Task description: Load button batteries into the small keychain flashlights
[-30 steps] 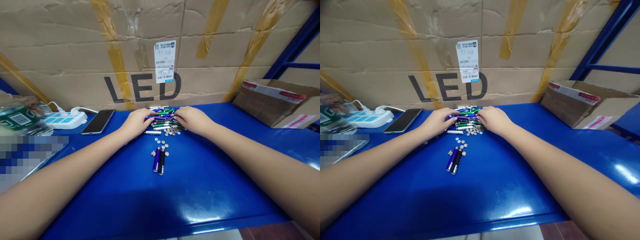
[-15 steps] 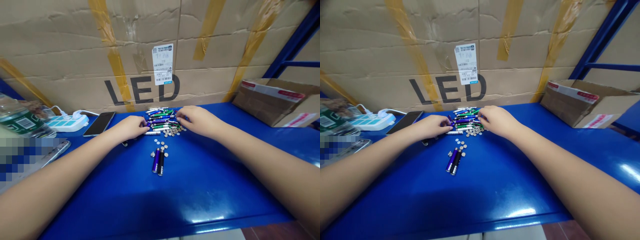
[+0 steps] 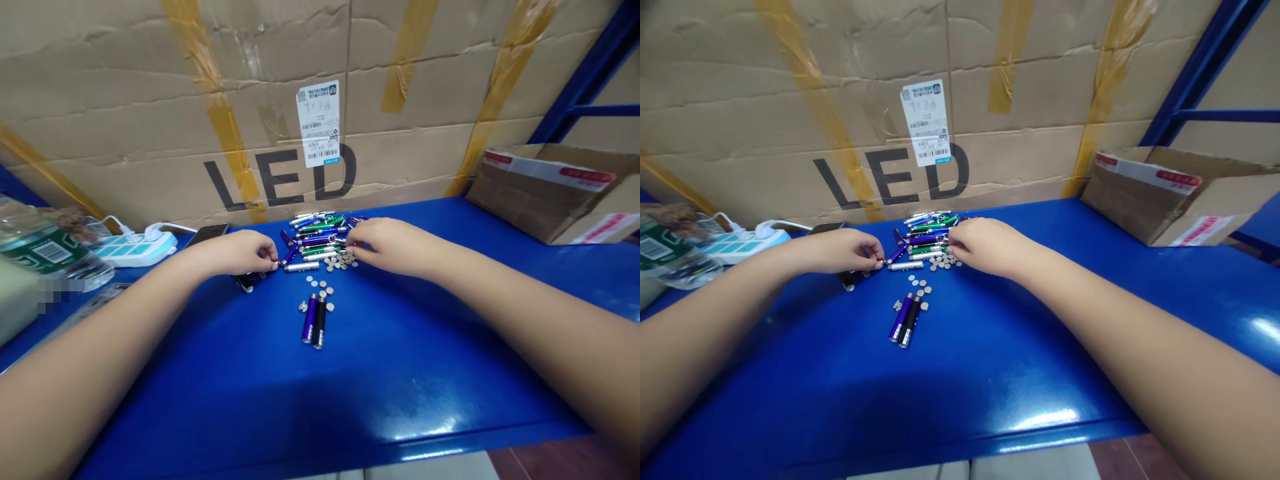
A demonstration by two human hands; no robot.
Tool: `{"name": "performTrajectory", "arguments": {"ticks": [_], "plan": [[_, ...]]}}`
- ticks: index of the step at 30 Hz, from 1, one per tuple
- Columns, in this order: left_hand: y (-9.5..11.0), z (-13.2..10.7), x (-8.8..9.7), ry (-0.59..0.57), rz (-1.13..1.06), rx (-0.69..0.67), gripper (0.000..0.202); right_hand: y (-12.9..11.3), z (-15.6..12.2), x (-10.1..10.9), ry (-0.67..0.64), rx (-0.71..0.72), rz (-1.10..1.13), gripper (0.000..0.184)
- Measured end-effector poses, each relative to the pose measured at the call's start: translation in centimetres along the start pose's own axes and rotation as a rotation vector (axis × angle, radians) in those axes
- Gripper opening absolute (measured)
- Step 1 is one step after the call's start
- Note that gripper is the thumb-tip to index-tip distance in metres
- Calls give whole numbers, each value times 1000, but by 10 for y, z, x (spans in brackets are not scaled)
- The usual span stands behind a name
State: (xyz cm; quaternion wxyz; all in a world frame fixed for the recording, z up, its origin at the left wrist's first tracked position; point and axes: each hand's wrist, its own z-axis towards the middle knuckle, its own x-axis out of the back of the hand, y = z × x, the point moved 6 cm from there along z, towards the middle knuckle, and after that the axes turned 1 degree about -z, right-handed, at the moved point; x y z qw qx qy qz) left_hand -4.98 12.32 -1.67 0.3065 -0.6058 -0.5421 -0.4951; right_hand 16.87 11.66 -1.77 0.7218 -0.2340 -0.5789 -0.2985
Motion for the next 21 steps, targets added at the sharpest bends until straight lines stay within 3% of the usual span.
{"name": "performTrajectory", "arguments": {"ticks": [3,6,9,12,15,21], "plan": [[5,-4,12,129,-14,-20,25,1,-1,-2,-8,13,4,24],[14,-11,26,393,-88,-92,22,4,-2,-4,-41,7,29,20],[31,-17,23,557,-264,-249,25,6,-4,-8,-97,-18,80,15],[51,-18,3,529,-417,-376,25,4,-4,-7,-115,-21,115,12],[66,-20,-15,504,-435,-447,19,-2,-3,-5,-105,-6,128,11],[67,-20,-29,519,-516,-500,19,-12,0,-12,-99,36,147,13]]}}
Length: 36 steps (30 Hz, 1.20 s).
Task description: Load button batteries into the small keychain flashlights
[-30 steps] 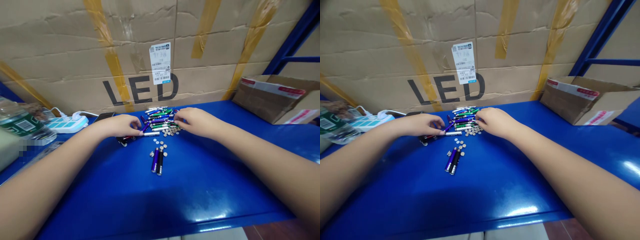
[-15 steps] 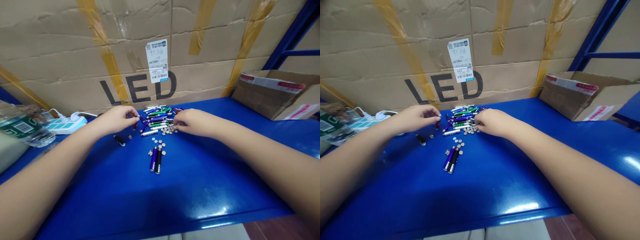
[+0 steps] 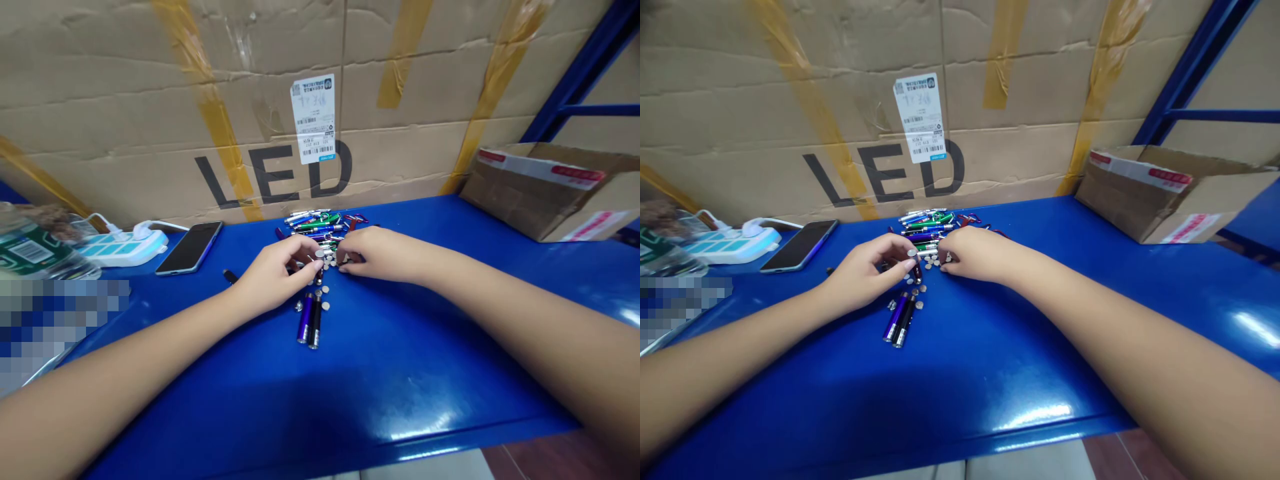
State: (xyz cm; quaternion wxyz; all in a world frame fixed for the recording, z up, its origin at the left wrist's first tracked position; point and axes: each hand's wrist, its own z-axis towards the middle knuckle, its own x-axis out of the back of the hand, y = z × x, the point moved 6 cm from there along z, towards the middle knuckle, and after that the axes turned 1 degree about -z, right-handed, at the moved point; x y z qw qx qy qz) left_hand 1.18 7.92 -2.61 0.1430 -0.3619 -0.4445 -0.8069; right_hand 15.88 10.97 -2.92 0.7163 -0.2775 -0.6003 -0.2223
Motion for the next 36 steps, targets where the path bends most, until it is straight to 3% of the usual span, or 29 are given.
{"name": "performTrajectory", "arguments": {"ticks": [7,12,15,19,23,28,34,36], "plan": [[-4,-4,-3,44,16,-63,19,-2,3,-3,52,1,21,12],[-1,-5,-3,52,41,-90,19,-12,-4,25,378,-24,245,11],[-2,-6,-3,51,10,-69,21,-23,-7,32,469,15,358,13],[-4,-5,-3,57,-27,-59,19,-35,-6,30,435,126,299,8],[-5,-4,-2,69,-73,-47,17,-32,-7,30,446,166,245,9],[-6,-4,-3,68,-66,-41,18,-32,-7,27,366,223,175,11],[-5,-5,-3,70,-1,-72,18,-37,-7,24,293,261,166,13],[-3,-5,-2,81,35,-107,17,-34,-7,24,297,215,206,13]]}}
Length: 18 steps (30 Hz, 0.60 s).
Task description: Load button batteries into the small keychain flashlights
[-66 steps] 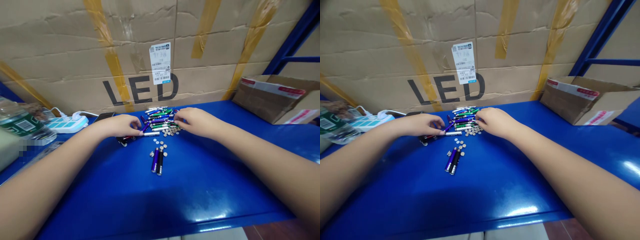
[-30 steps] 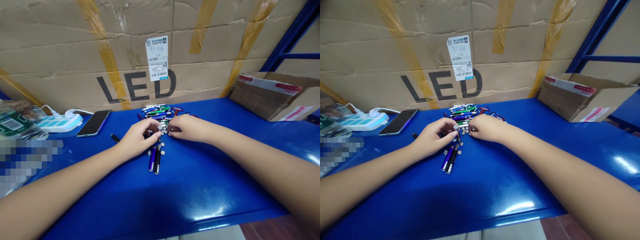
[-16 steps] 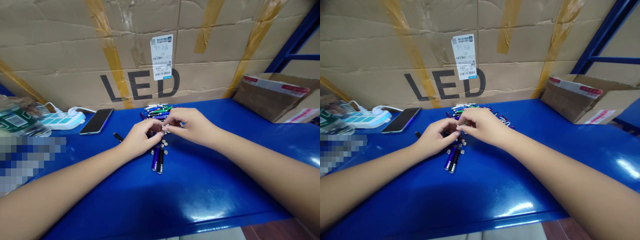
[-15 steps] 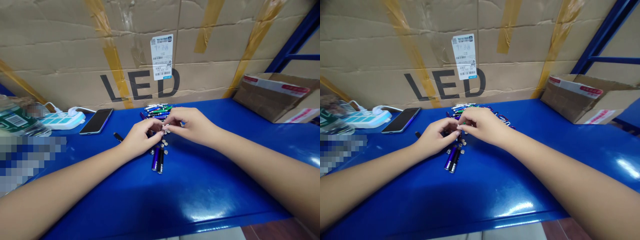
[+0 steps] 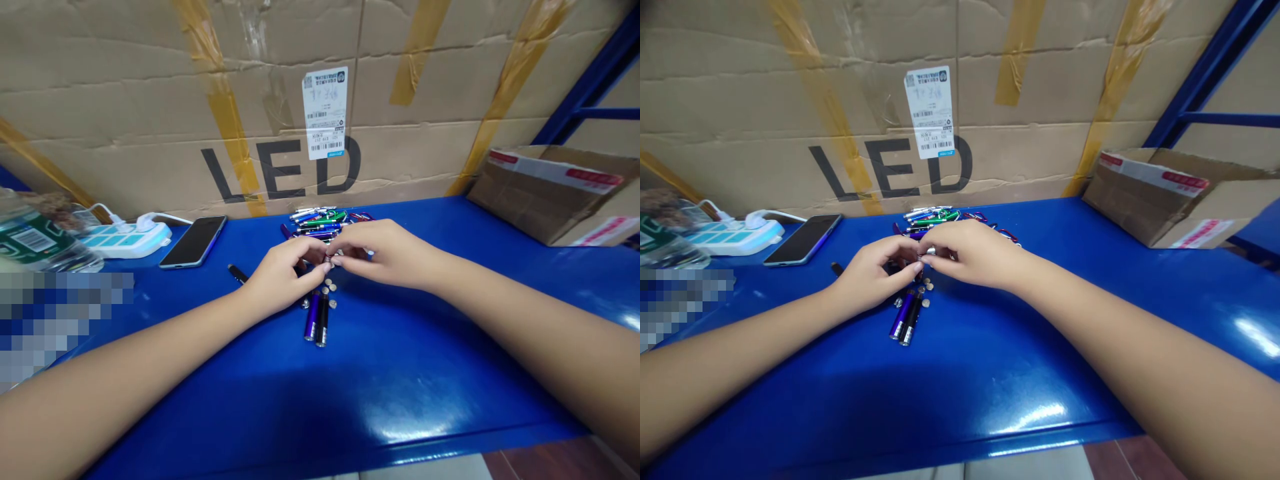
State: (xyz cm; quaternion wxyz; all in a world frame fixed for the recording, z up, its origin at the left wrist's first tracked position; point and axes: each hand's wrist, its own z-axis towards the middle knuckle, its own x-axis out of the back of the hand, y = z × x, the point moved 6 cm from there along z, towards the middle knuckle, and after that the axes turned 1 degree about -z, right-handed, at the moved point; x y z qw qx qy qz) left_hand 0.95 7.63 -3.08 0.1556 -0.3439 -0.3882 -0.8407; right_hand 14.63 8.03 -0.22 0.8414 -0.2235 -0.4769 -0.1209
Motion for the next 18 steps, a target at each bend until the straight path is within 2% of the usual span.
{"name": "performTrajectory", "arguments": {"ticks": [4,6,9,11,18], "plan": [[5,-1,2,35,49,-61,15,16,-2,5,88,-183,53,15],[6,-2,3,43,68,-69,15,20,-2,1,6,-201,-15,11],[5,-2,4,52,80,-52,15,25,-3,-11,-201,-172,-141,7],[5,-2,4,56,82,-42,15,28,-4,-18,-268,-166,-150,8],[6,-2,3,49,82,-97,16,37,-3,-30,-211,-175,-184,14]]}}
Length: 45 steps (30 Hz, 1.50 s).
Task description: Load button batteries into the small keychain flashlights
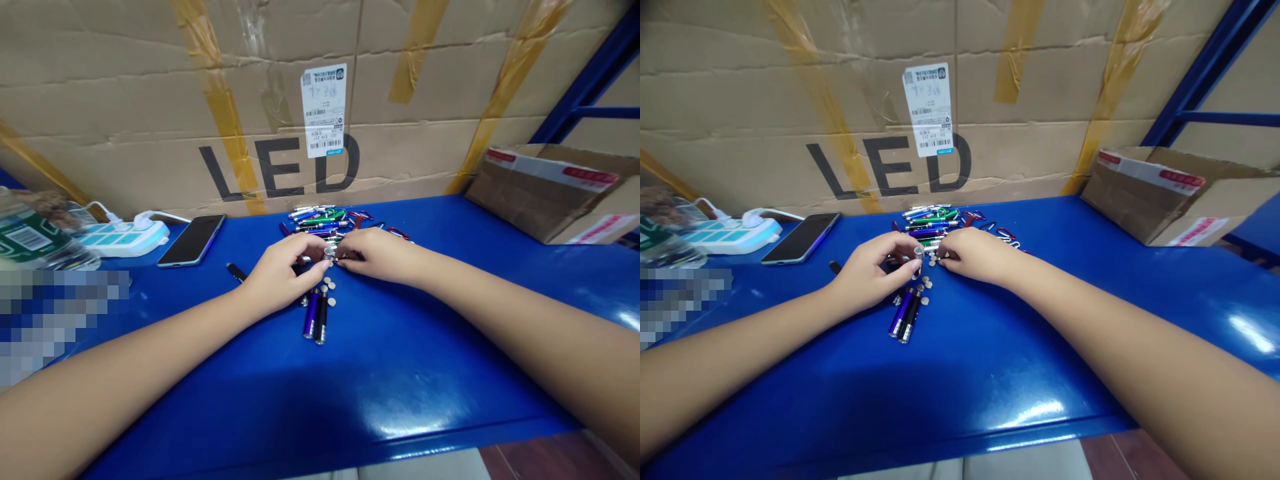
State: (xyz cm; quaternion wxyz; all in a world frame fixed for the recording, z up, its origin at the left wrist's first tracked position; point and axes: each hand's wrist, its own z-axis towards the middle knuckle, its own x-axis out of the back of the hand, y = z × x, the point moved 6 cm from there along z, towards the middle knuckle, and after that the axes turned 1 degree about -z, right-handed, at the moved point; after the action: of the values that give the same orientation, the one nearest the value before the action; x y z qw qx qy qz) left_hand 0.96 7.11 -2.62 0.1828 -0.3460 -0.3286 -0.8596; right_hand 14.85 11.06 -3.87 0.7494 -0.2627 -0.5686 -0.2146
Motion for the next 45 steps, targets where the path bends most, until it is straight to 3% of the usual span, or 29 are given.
{"name": "performTrajectory", "arguments": {"ticks": [2,7,9,14,20,24,27,32,38,42,45], "plan": [[0,0,0,12,-4,-11,16,-1,0,4,65,12,10,13],[0,0,1,23,-24,3,13,-10,-9,36,447,7,147,7],[0,1,0,23,-35,8,13,-17,-12,45,517,48,164,7],[-2,1,0,17,-55,32,14,-32,-12,42,398,216,40,13],[-6,2,-1,9,-113,85,16,-30,-15,39,378,287,-133,18],[-5,2,-2,1,-111,76,15,-32,-16,36,318,306,-135,20],[-5,2,-2,3,-114,77,15,-32,-14,34,248,265,-54,21],[-11,2,2,71,-146,152,18,-19,-10,36,251,57,121,19],[-21,2,6,194,-222,240,17,-15,-5,13,-25,34,29,12],[-21,2,5,182,-219,241,17,-4,-2,6,-45,-71,-54,15],[-19,2,5,165,-204,228,17,-2,-1,3,-35,-43,-26,18]]}}
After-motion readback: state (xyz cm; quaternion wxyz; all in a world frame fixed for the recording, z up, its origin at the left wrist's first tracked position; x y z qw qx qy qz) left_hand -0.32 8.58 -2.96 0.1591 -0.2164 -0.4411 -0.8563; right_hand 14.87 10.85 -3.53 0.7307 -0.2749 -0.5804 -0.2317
